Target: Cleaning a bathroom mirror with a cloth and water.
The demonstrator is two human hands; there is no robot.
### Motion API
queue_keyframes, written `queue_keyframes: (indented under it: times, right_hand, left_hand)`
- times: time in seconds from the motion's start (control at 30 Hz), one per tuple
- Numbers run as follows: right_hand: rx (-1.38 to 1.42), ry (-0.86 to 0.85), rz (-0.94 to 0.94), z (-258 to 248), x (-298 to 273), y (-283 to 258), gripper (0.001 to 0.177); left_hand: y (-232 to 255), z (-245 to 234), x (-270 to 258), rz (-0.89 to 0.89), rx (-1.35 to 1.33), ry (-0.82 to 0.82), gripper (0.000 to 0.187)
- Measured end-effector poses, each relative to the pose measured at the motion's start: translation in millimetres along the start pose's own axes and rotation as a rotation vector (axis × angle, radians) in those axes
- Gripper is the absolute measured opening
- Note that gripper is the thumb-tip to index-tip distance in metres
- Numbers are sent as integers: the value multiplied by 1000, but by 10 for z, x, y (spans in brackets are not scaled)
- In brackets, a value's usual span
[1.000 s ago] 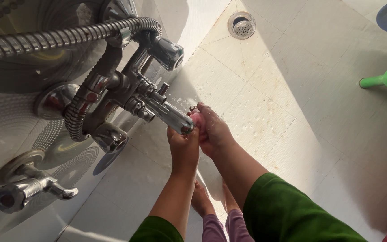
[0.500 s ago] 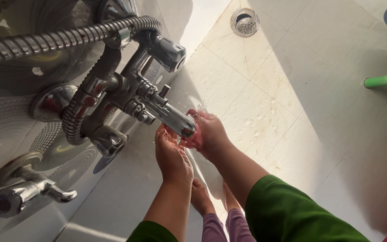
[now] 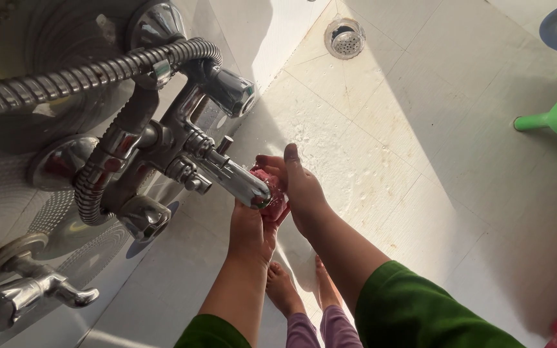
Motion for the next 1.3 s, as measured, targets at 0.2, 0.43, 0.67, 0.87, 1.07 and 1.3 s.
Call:
queue_keyframes:
  times: [0.2, 0.43, 0.67, 0.87, 1.07, 1.3]
  right_hand:
    - [6, 135, -101, -66, -27, -274, 65]
    - [-571, 177, -400, 284, -370, -1232, 39]
    - [-618, -122, -340, 781, -437, -1374, 36]
    - [-808, -68, -466, 928, -538, -1506, 33]
    - [-1220, -67, -1011, 1212, -890, -1804, 25]
    - [-1218, -195, -407, 881, -1609, -1940, 44]
  left_hand:
    - [-71, 133, 61, -79, -90, -87, 41]
    - [-29, 114, 21, -99, -122, 85, 43]
    - [-34, -124, -141, -162, 7, 303, 36]
    - [-87, -627, -212, -183, 395, 475, 43]
    - [131, -581, -689, -23, 622, 469, 45]
    - [828, 155, -2229, -42, 876, 507, 38]
Point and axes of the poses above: each hand's wrist, its own x-axis towards the middle knuckle, its own z-axis out of the palm, y = z × x, the point moved 6 cm from there along x, towards the middle knuckle, and after that the axes turned 7 degrees about -z, right-handed, at the moved point
